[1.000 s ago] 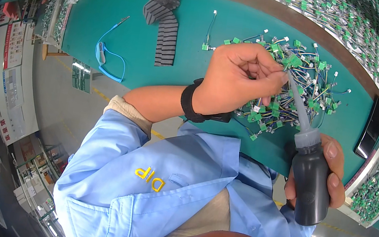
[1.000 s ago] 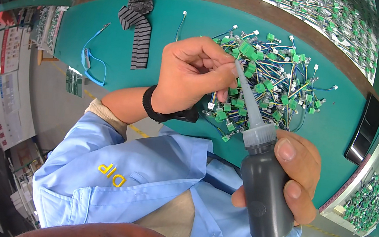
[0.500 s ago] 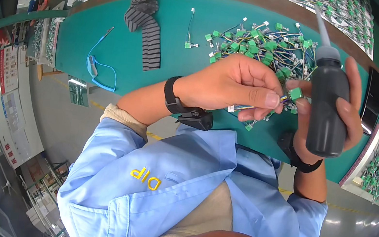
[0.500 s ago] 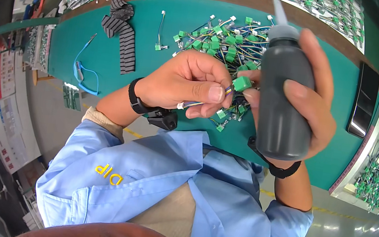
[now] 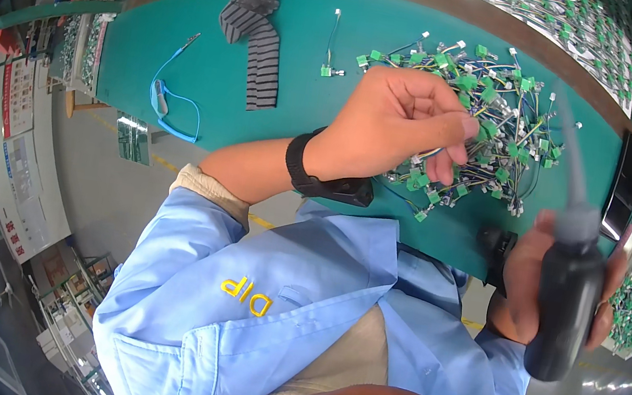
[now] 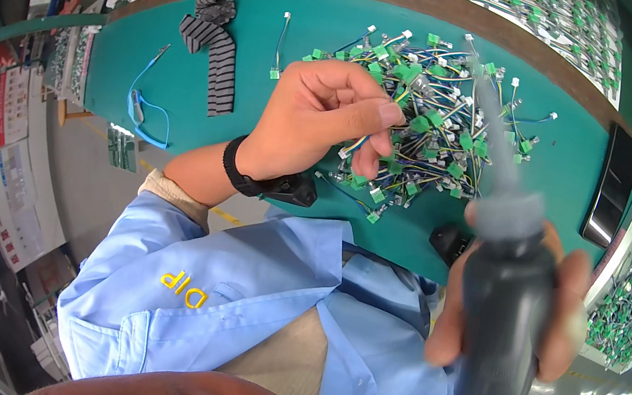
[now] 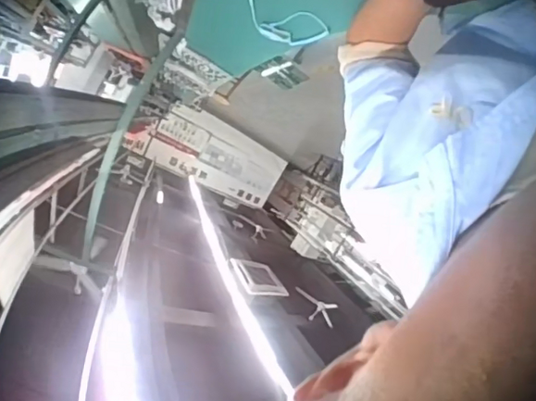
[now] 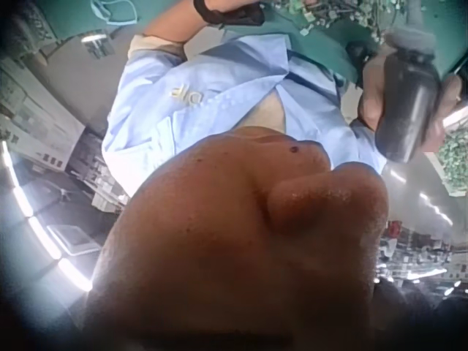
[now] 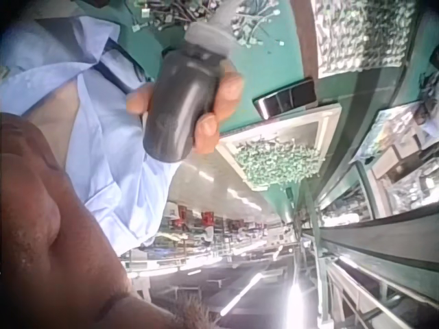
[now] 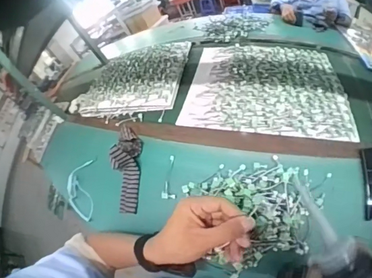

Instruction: Applying a liquid substance from a specialized needle-tip squeeze bottle onto small electronic components at a factory workbench.

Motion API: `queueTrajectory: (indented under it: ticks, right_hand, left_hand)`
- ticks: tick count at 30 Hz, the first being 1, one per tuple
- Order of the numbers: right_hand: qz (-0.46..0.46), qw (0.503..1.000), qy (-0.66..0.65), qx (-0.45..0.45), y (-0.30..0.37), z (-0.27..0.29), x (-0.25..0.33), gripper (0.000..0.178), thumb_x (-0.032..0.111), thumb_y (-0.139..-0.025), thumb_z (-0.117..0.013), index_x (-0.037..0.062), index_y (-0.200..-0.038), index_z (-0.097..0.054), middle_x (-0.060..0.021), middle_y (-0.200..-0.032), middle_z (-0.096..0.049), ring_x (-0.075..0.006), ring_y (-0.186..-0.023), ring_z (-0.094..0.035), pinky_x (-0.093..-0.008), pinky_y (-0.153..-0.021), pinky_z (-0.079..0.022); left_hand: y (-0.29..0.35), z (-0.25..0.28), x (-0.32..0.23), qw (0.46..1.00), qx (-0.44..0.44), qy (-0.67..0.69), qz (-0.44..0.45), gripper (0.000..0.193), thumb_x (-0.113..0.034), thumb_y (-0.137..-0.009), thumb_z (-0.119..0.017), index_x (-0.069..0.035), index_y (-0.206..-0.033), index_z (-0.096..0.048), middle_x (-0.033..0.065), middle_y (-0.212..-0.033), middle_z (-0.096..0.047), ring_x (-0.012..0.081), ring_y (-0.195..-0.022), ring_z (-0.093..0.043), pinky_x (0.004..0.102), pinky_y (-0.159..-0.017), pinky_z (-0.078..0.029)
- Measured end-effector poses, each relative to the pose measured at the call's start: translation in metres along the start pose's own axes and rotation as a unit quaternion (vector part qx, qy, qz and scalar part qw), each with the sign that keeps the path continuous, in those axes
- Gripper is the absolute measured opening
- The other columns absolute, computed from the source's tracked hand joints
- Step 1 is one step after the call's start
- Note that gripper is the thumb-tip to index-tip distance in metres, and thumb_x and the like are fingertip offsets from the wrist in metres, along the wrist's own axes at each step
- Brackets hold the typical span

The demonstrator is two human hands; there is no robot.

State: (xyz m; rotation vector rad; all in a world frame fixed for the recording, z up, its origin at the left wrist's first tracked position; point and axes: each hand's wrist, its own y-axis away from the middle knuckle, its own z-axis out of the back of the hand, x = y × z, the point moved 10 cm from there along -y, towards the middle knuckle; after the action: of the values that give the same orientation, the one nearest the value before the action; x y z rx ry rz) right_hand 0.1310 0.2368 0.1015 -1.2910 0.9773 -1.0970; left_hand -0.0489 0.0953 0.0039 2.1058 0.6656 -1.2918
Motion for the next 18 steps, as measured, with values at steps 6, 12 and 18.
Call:
queueTrajectory:
  ticks: [6, 12, 18]
  right_hand:
    - [-0.155, 0.904, -0.394, 0.052, 0.012, -0.016, -0.007, 0.069, 0.05, -0.093, -0.062, 0.0039, -0.136, -0.032, -0.0329, -0.117, -0.059, -0.0352, -0.077, -0.066, -0.0384, -0.054, -0.053]
    - [-0.23, 0.901, -0.321, 0.177, 0.01, -0.032, -0.008, 0.069, 0.05, -0.092, -0.063, 0.007, -0.136, -0.031, -0.0332, -0.117, -0.06, -0.0361, -0.085, -0.066, -0.0433, -0.066, -0.055]
    - [-0.238, 0.892, -0.337, 0.185, 0.014, -0.035, -0.007, 0.069, 0.049, -0.092, -0.063, 0.0079, -0.137, -0.031, -0.0337, -0.12, -0.059, -0.0361, -0.094, -0.066, -0.0456, -0.073, -0.055]
  left_hand:
    - [-0.001, 0.008, 0.002, 0.999, -0.034, 0.01, -0.003, 0.009, -0.006, -0.093, -0.065, 0.002, -0.089, -0.064, 0.0107, -0.075, -0.071, 0.0144, -0.058, -0.068, 0.0233, -0.049, -0.051]
    - [-0.001, 0.006, -0.001, 0.999, -0.033, -0.008, -0.02, 0.007, -0.003, -0.094, -0.063, 0.004, -0.093, -0.065, 0.0105, -0.075, -0.07, 0.0143, -0.055, -0.067, 0.0235, -0.047, -0.051]
    - [0.0, 0.006, -0.001, 0.999, -0.031, -0.01, -0.026, 0.006, -0.003, -0.094, -0.063, 0.003, -0.093, -0.066, 0.0101, -0.075, -0.07, 0.0141, -0.055, -0.067, 0.0234, -0.047, -0.051]
